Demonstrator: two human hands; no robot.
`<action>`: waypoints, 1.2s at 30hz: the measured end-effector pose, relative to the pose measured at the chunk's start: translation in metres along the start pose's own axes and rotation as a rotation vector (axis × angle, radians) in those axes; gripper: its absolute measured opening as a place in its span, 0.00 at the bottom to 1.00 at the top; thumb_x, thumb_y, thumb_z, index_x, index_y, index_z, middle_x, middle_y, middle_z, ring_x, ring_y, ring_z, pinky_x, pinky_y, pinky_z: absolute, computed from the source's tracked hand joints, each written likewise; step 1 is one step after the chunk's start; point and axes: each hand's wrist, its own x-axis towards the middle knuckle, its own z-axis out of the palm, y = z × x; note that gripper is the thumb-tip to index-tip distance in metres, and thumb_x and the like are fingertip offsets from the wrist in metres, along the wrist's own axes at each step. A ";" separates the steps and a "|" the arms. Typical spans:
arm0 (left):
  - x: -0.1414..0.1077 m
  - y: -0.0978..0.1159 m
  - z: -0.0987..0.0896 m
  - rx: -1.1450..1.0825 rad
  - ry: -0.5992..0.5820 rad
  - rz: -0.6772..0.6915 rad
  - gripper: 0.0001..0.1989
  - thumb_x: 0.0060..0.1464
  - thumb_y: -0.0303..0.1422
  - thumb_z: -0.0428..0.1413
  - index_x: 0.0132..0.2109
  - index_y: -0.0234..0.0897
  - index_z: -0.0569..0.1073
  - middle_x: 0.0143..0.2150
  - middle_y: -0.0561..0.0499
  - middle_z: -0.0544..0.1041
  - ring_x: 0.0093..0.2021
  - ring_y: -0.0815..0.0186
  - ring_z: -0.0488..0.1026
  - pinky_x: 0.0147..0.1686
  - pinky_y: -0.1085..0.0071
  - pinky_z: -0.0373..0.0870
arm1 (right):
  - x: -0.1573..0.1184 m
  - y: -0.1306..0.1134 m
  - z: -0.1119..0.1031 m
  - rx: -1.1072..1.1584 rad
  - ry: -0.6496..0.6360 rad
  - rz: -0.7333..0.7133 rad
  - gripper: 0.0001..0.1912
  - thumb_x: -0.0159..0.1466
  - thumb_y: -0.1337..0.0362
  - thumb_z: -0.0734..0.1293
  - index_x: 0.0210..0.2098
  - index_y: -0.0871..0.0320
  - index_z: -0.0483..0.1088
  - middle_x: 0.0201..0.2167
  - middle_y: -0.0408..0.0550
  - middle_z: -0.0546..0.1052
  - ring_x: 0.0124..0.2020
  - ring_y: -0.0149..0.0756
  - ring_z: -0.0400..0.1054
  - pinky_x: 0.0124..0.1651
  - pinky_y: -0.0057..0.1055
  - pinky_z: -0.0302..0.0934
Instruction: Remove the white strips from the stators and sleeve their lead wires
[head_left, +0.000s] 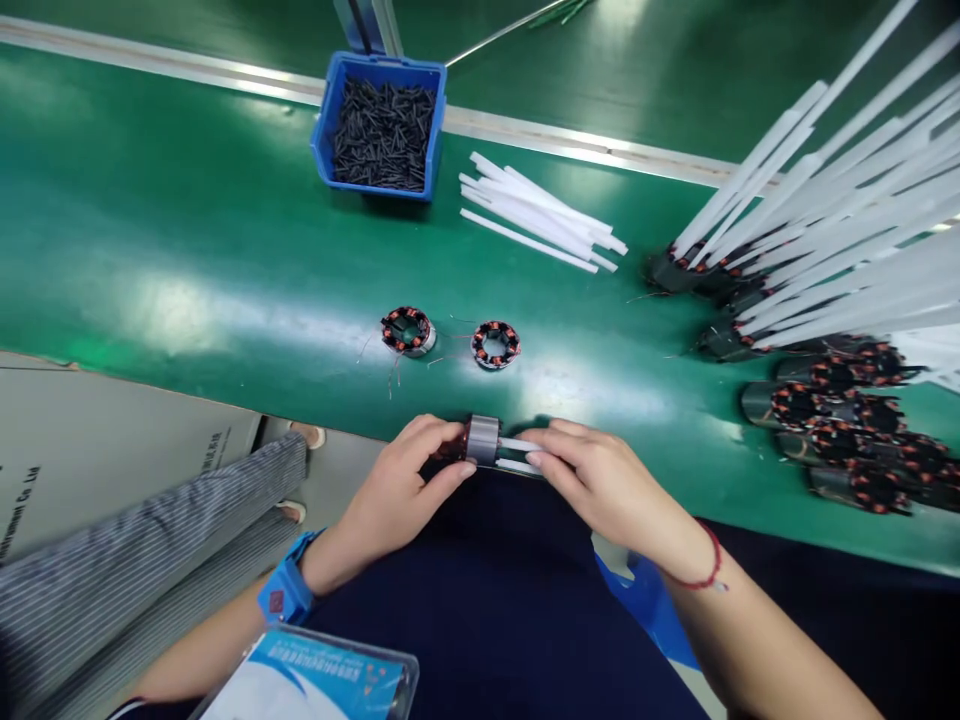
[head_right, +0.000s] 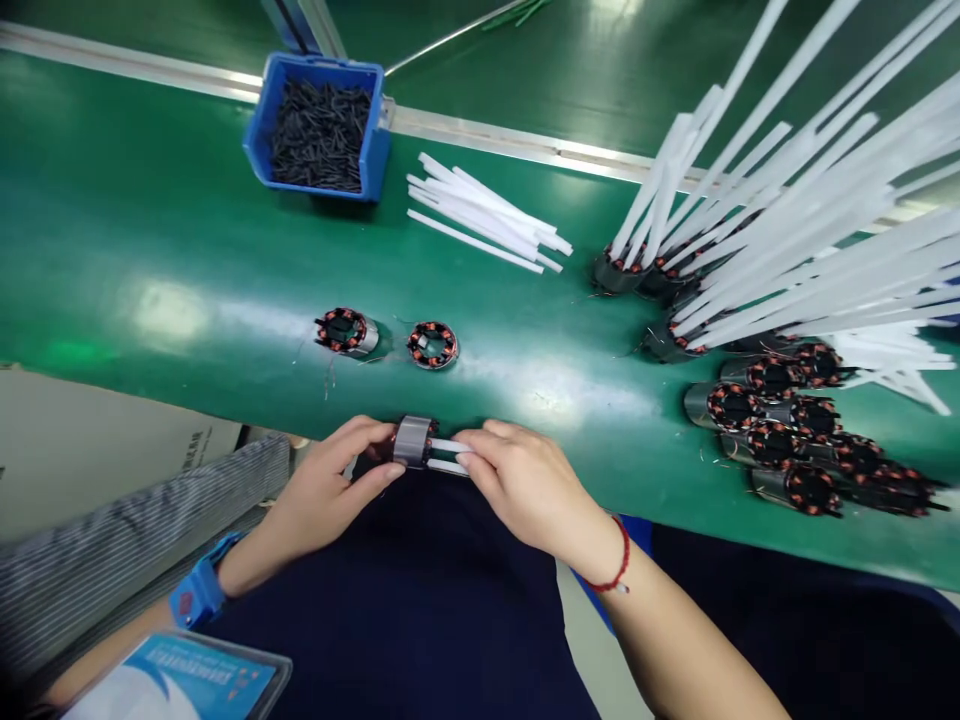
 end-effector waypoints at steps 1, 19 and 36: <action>-0.001 0.000 0.000 -0.003 0.004 0.004 0.10 0.58 0.32 0.53 0.47 0.36 0.69 0.39 0.50 0.70 0.38 0.67 0.68 0.38 0.72 0.66 | 0.005 -0.003 0.002 0.022 -0.015 -0.029 0.13 0.69 0.63 0.55 0.46 0.53 0.70 0.34 0.45 0.72 0.36 0.35 0.67 0.38 0.31 0.59; -0.005 -0.007 0.002 -0.149 0.065 0.129 0.09 0.61 0.26 0.46 0.40 0.35 0.71 0.34 0.49 0.72 0.35 0.68 0.68 0.36 0.72 0.65 | 0.016 -0.013 0.027 0.601 -0.064 0.126 0.12 0.64 0.55 0.62 0.39 0.55 0.71 0.37 0.46 0.73 0.38 0.37 0.66 0.44 0.32 0.61; 0.005 0.004 -0.001 -0.229 0.107 0.034 0.06 0.57 0.33 0.54 0.41 0.35 0.69 0.39 0.48 0.69 0.41 0.65 0.66 0.42 0.68 0.65 | 0.014 -0.015 0.039 0.612 0.185 0.267 0.12 0.61 0.54 0.65 0.33 0.56 0.71 0.24 0.41 0.69 0.25 0.30 0.60 0.28 0.26 0.55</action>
